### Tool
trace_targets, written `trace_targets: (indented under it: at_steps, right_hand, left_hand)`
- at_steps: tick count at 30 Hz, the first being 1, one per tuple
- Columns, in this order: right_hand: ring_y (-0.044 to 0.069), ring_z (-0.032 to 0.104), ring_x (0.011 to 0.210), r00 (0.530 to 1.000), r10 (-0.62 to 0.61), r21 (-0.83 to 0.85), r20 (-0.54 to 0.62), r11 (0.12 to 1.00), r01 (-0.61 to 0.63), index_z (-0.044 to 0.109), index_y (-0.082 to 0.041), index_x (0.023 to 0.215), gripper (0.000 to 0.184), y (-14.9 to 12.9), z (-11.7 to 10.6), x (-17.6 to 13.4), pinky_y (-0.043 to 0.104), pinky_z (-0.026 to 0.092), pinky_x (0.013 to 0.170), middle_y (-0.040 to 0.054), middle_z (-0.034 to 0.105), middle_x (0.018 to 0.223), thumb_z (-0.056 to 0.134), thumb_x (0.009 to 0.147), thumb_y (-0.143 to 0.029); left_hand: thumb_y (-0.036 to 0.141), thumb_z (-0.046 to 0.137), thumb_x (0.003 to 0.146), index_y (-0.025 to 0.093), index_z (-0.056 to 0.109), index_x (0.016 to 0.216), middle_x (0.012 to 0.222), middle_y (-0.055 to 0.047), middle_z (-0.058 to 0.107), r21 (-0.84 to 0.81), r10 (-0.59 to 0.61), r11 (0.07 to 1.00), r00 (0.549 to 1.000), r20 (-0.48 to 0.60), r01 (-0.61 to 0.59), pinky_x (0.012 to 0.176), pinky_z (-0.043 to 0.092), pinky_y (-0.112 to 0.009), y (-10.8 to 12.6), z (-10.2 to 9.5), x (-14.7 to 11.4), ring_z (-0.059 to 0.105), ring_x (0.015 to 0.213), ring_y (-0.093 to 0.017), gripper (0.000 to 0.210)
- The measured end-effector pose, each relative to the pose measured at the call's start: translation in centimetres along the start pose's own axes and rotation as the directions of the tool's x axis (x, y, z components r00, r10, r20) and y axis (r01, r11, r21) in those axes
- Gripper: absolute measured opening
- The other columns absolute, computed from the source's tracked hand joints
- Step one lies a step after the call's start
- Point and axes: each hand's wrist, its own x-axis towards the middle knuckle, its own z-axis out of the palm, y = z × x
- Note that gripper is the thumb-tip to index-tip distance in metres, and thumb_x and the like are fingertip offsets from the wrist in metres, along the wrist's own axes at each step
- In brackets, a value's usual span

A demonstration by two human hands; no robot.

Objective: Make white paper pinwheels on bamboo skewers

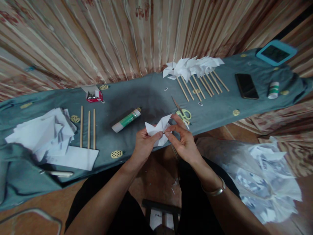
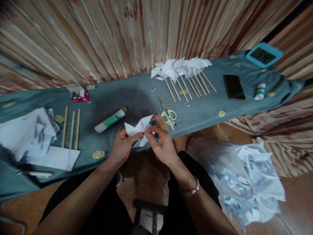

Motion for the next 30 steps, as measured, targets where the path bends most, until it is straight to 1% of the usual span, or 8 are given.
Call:
trace_targets:
  at_steps: [4,10,18,24,30]
  right_hand:
    - [0.027,0.032,0.142,1.000,0.013,0.002,0.002,1.000,-0.013,0.067,-0.025,0.083,0.009,0.02,0.05,-0.02,0.053,0.019,0.117,0.0047,0.045,0.147,0.062,0.083,-0.032]
    - [0.028,0.032,0.142,1.000,0.025,-0.009,-0.010,1.000,-0.025,0.067,-0.024,0.082,0.010,0.29,0.16,-0.05,0.053,0.020,0.117,0.0058,0.046,0.146,0.063,0.082,-0.033]
    - [0.027,0.033,0.142,0.999,0.048,0.004,-0.025,0.999,-0.048,0.068,-0.025,0.081,0.010,0.71,0.35,0.05,0.053,0.020,0.116,0.0042,0.050,0.143,0.063,0.081,-0.035]
    - [0.027,0.034,0.141,0.998,0.049,-0.013,-0.032,0.999,-0.049,0.068,-0.024,0.081,0.012,0.55,0.72,0.03,0.050,0.022,0.116,0.0059,0.049,0.144,0.062,0.082,-0.034]
    - [0.027,0.036,0.140,0.998,0.027,-0.030,-0.055,0.999,-0.029,0.067,-0.023,0.080,0.011,0.04,0.91,-0.08,0.052,0.024,0.115,0.0085,0.051,0.142,0.061,0.082,-0.032]
  left_hand:
    - [0.022,0.080,0.051,0.013,0.072,0.073,0.065,0.002,0.068,0.014,0.003,1.000,1.000,0.001,-0.003,0.059,0.045,-0.024,-0.03,0.01,-0.03,0.056,0.056,-0.010,0.025]
    - [0.023,0.080,0.051,0.013,0.072,0.074,0.062,0.003,0.066,0.066,0.018,0.998,1.000,0.004,-0.018,0.057,0.043,-0.023,0.04,-0.04,0.08,0.053,0.054,-0.009,0.026]
    - [0.026,0.082,0.047,0.013,0.072,0.074,0.064,0.002,0.067,0.060,-0.015,0.998,1.000,0.018,0.014,0.056,0.045,-0.023,0.18,0.01,0.13,0.055,0.055,-0.010,0.032]
    - [0.026,0.083,0.048,0.013,0.072,0.073,0.061,0.002,0.066,0.098,0.017,0.995,1.000,0.019,-0.019,0.053,0.042,-0.021,0.25,-0.23,0.29,0.054,0.053,-0.010,0.031]
    - [0.028,0.083,0.048,0.013,0.071,0.072,0.059,0.002,0.064,0.110,0.022,0.994,0.999,0.038,-0.026,0.052,0.041,-0.021,0.37,-0.41,0.38,0.052,0.052,-0.009,0.031]
